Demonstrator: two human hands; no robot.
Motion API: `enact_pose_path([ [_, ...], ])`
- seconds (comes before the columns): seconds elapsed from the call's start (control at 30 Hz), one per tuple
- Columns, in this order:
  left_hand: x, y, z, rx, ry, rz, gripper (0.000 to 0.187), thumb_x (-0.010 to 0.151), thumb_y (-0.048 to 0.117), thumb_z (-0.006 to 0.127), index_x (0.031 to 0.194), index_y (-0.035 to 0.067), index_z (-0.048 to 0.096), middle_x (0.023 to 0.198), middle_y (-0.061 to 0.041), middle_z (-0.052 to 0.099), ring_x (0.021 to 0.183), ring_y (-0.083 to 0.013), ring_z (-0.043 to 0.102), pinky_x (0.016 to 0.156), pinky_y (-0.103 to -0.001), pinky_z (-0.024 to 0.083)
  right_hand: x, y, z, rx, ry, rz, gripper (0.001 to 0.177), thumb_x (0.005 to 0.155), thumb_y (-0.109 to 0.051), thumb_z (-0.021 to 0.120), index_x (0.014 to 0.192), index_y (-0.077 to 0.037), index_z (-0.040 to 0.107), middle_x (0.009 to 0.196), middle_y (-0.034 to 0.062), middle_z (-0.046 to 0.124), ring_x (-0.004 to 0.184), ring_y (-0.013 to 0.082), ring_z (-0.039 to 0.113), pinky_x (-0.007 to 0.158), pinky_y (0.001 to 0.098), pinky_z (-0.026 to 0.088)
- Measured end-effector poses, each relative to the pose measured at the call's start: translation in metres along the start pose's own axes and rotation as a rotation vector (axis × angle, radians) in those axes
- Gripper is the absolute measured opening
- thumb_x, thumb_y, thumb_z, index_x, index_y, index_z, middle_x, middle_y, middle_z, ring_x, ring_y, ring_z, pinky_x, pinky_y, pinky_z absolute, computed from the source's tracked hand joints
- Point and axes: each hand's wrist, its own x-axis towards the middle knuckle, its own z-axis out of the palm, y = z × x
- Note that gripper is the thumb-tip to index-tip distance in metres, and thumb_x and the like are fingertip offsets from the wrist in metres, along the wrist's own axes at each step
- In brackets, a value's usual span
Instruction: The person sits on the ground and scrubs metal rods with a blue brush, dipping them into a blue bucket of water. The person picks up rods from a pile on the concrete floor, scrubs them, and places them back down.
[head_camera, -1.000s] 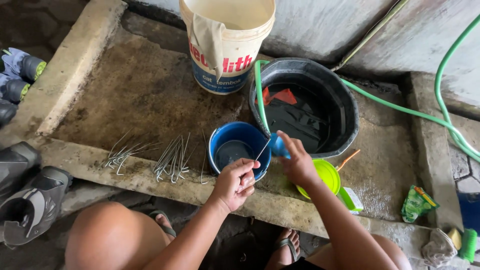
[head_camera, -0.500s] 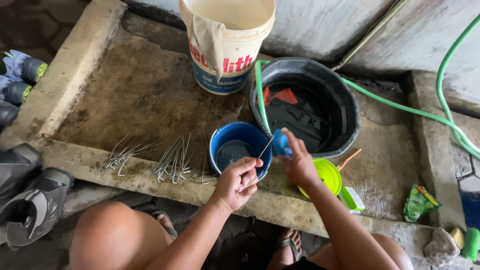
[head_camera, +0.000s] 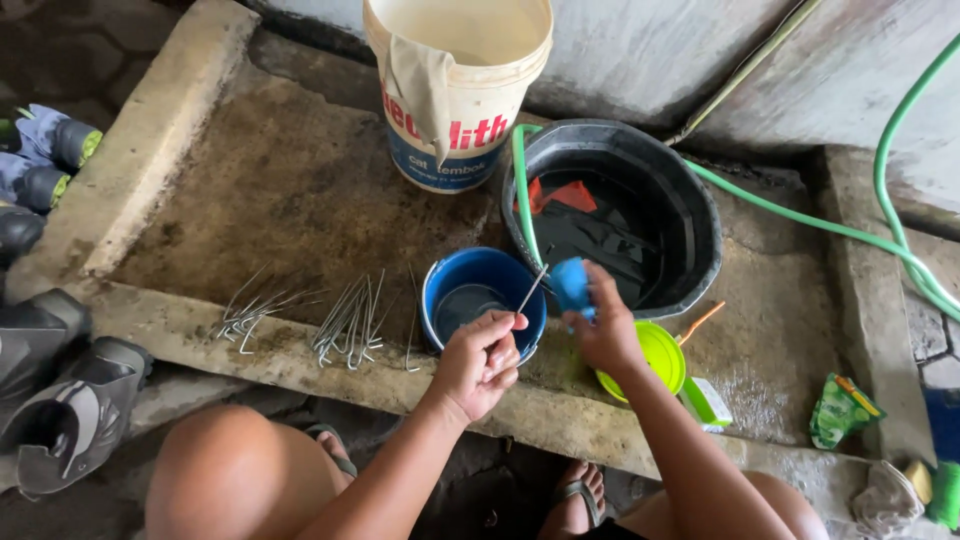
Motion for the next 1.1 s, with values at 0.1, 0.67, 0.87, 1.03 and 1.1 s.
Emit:
enact_pose_path([
  [0.1, 0.016, -0.007, -0.013, 0.126, 0.11, 0.09, 0.013, 0.101, 0.012, 0.057, 0.105, 0.002, 0.065, 0.048, -0.005, 0.037, 0.031, -0.011, 0.029, 0.032, -0.02, 0.022, 0.005, -0.031, -0.01, 0.593, 0.016, 0.156, 0.078, 0.091, 0.005, 0.068, 0.158, -0.013, 0.033, 0.109, 0.0139, 0.065, 0.096, 0.0268, 0.071, 0.083, 0.0411, 0.061],
  [0.67, 0.028, -0.031, -0.017, 0.614, 0.353, 0.16, 0.021, 0.09, 0.014, 0.071, 0.103, -0.001, 0.071, 0.058, -0.01, 0.063, 0.043, -0.0112, 0.051, 0.039, -0.022, 0.039, -0.012, -0.056, 0.001, -0.253, -0.075, -0.337, 0.061, 0.083, -0.023, 0.079, 0.141, -0.026, 0.06, 0.123, 0.0033, 0.063, 0.103, 0.0343, 0.072, 0.081, 0.0447, 0.061],
  [0.87, 0.035, -0.029, -0.019, 0.511, 0.391, 0.224, 0.02, 0.091, 0.017, 0.072, 0.102, 0.001, 0.07, 0.061, -0.012, 0.064, 0.044, -0.0126, 0.052, 0.039, -0.023, 0.045, -0.009, -0.056, -0.01, -0.347, -0.332, -0.206, 0.058, 0.089, -0.02, 0.07, 0.144, -0.031, 0.054, 0.122, 0.0076, 0.062, 0.1, 0.0422, 0.069, 0.081, 0.0538, 0.06],
  [1.03, 0.036, -0.012, -0.021, 0.276, 0.341, 0.162, 0.02, 0.091, 0.014, 0.074, 0.106, 0.002, 0.068, 0.079, -0.011, 0.066, 0.066, -0.0184, 0.065, 0.062, -0.034, 0.063, -0.005, 0.0, -0.028, -0.43, -0.7, 0.364, 0.06, 0.084, -0.024, 0.074, 0.14, -0.032, 0.054, 0.125, 0.0182, 0.068, 0.121, 0.0451, 0.064, 0.106, 0.0543, 0.049],
  [1.1, 0.043, -0.013, -0.032, 0.142, 0.302, 0.05, 0.025, 0.093, 0.017, 0.076, 0.113, 0.005, 0.068, 0.094, -0.006, 0.062, 0.091, -0.0228, 0.07, 0.086, -0.046, 0.064, -0.008, 0.031, -0.016, -0.527, -0.807, 0.564, 0.059, 0.083, -0.034, 0.079, 0.138, -0.034, 0.056, 0.127, 0.0184, 0.071, 0.123, 0.0389, 0.066, 0.111, 0.0479, 0.048],
])
